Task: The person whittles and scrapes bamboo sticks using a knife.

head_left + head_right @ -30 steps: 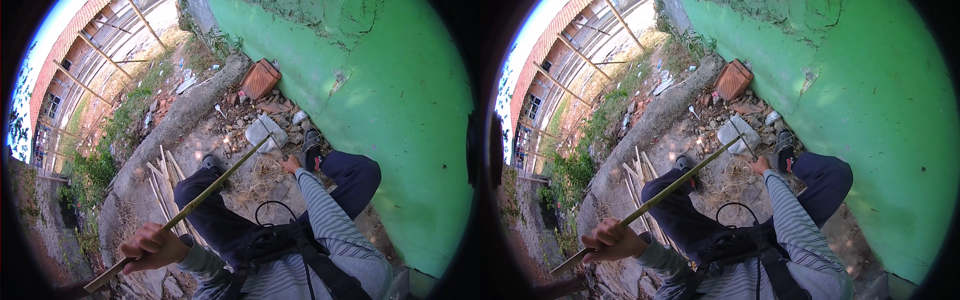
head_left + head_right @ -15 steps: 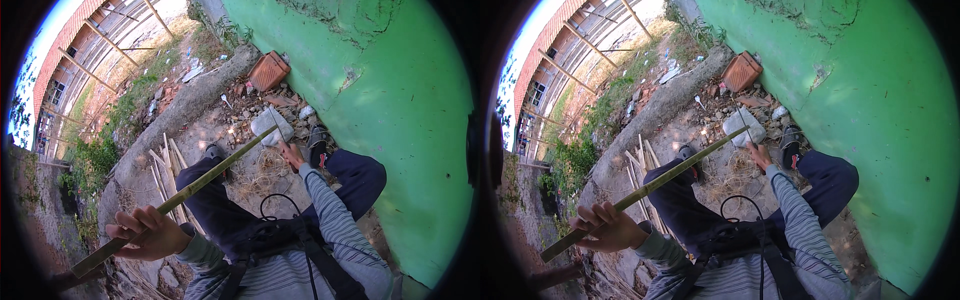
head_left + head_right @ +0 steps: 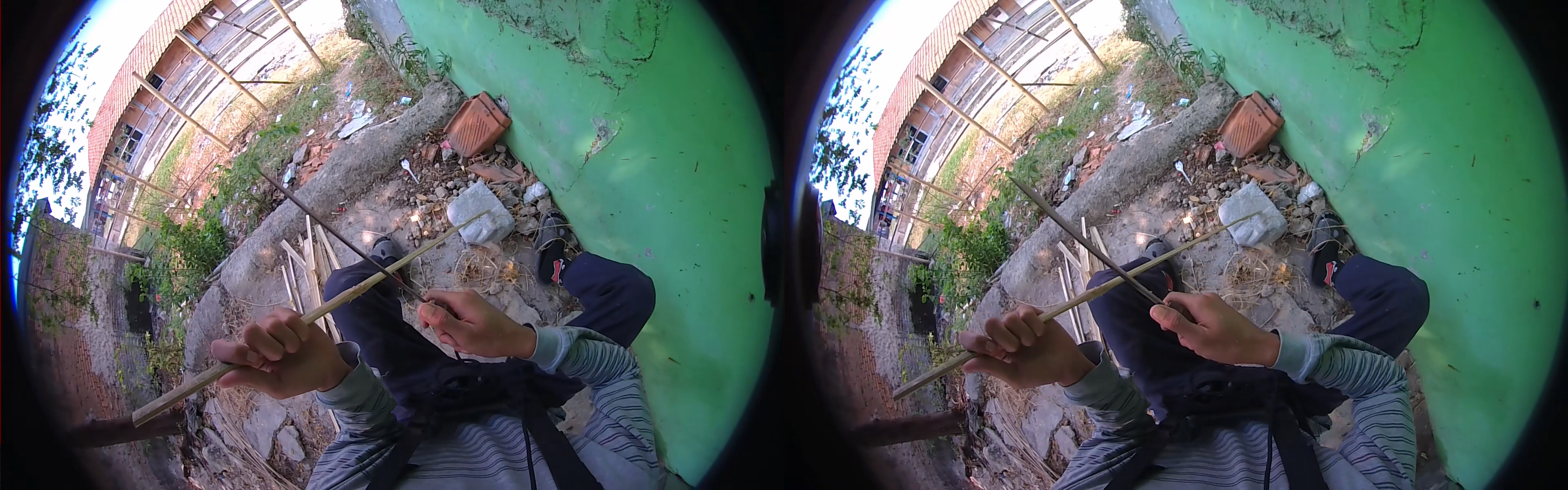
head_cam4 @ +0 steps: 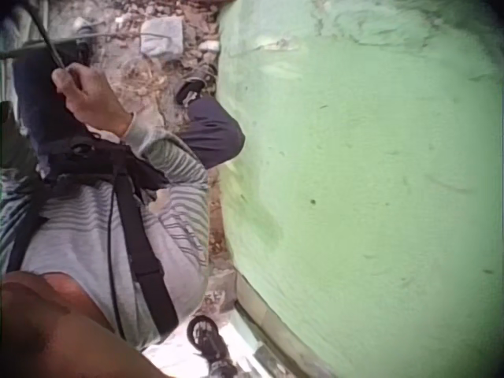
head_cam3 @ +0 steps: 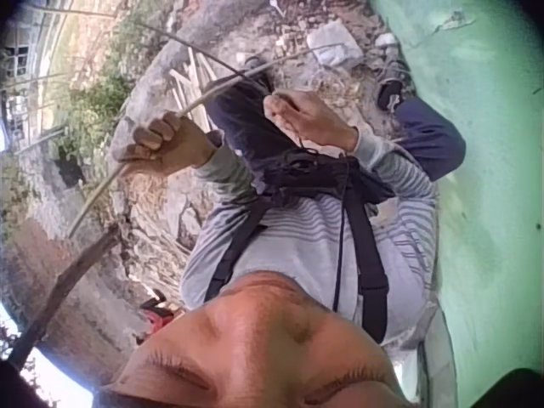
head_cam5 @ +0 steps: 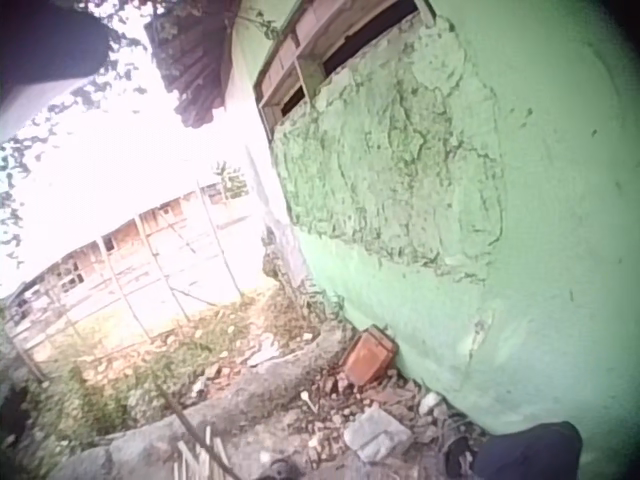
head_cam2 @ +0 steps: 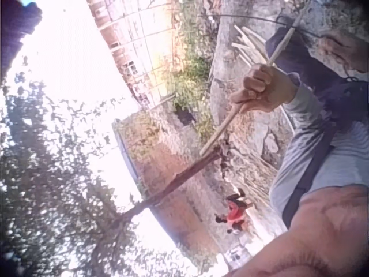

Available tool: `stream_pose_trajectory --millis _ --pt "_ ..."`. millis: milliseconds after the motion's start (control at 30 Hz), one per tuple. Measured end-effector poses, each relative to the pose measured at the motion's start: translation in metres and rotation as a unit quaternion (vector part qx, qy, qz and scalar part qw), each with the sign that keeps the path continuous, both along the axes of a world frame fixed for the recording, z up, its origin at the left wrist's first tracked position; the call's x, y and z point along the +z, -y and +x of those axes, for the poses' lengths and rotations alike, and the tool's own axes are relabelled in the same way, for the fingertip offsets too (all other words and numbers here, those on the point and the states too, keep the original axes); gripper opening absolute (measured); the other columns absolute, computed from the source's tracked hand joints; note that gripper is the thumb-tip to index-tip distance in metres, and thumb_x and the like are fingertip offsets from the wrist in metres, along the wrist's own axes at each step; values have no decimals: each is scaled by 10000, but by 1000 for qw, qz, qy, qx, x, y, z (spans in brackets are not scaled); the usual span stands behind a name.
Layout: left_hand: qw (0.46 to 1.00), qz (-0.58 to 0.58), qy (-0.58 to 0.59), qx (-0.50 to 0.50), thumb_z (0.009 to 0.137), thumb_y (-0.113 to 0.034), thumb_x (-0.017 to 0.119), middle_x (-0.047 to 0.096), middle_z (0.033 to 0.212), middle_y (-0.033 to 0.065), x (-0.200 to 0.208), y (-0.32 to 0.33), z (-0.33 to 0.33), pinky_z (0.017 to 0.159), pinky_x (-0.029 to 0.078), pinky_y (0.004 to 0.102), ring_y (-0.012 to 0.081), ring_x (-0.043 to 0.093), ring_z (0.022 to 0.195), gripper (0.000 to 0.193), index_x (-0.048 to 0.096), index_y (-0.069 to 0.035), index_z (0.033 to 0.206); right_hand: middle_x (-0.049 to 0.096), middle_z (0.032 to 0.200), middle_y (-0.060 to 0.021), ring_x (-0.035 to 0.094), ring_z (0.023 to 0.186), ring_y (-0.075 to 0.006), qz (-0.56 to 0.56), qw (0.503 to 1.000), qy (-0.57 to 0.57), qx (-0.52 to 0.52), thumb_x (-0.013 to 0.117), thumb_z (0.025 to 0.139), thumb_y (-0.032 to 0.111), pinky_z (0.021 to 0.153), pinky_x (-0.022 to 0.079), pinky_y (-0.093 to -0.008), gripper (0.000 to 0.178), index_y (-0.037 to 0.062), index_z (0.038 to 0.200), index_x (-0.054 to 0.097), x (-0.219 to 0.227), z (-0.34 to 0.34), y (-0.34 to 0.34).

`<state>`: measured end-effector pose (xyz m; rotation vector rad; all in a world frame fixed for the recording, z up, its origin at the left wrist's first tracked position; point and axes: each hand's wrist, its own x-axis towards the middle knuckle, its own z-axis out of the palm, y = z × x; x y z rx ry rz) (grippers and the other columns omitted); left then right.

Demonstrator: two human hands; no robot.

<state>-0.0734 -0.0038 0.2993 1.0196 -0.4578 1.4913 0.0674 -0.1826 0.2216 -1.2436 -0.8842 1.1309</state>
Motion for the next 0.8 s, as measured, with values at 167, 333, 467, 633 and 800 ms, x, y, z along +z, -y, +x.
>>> stream_pose_trajectory --millis 167,333,467,633,800 --pt "1000 -3 2 19 1099 -557 331 257 566 -39 -4 9 -3 350 174 244 53 183 422 486 333 -139 850 519 584 -121 536 511 -219 27 991 122 49 486 1074 540 532 427 -390 601 -15 880 609 23 -18 2" --pt "1000 3 4 26 1097 -563 328 258 555 -40 -7 10 -9 340 160 240 48 179 411 493 313 -146 835 539 587 -164 565 501 -297 52 989 132 44 502 1059 556 525 420 -430 617 -31 911 622 13 -25 0" --pt "1000 12 8 17 1095 -552 355 253 552 -41 -10 9 -9 340 155 236 47 181 406 488 311 -147 826 548 579 -182 581 498 -354 33 987 154 27 507 1055 557 524 427 -445 616 -32 924 629 25 -32 0" --pt "999 38 5 -1 1101 -540 352 251 579 -46 -10 11 -13 368 149 243 43 164 433 491 325 -138 819 527 562 -198 575 493 -381 54 980 193 -6 515 1060 526 519 429 -459 586 -33 924 629 19 -36 -4" --pt "999 33 11 -8 1095 -530 394 249 565 -55 -12 11 -13 362 158 238 35 171 421 480 329 -145 817 511 552 -200 564 480 -369 19 986 165 -5 517 1060 525 516 427 -461 586 -33 922 634 10 -30 -1"
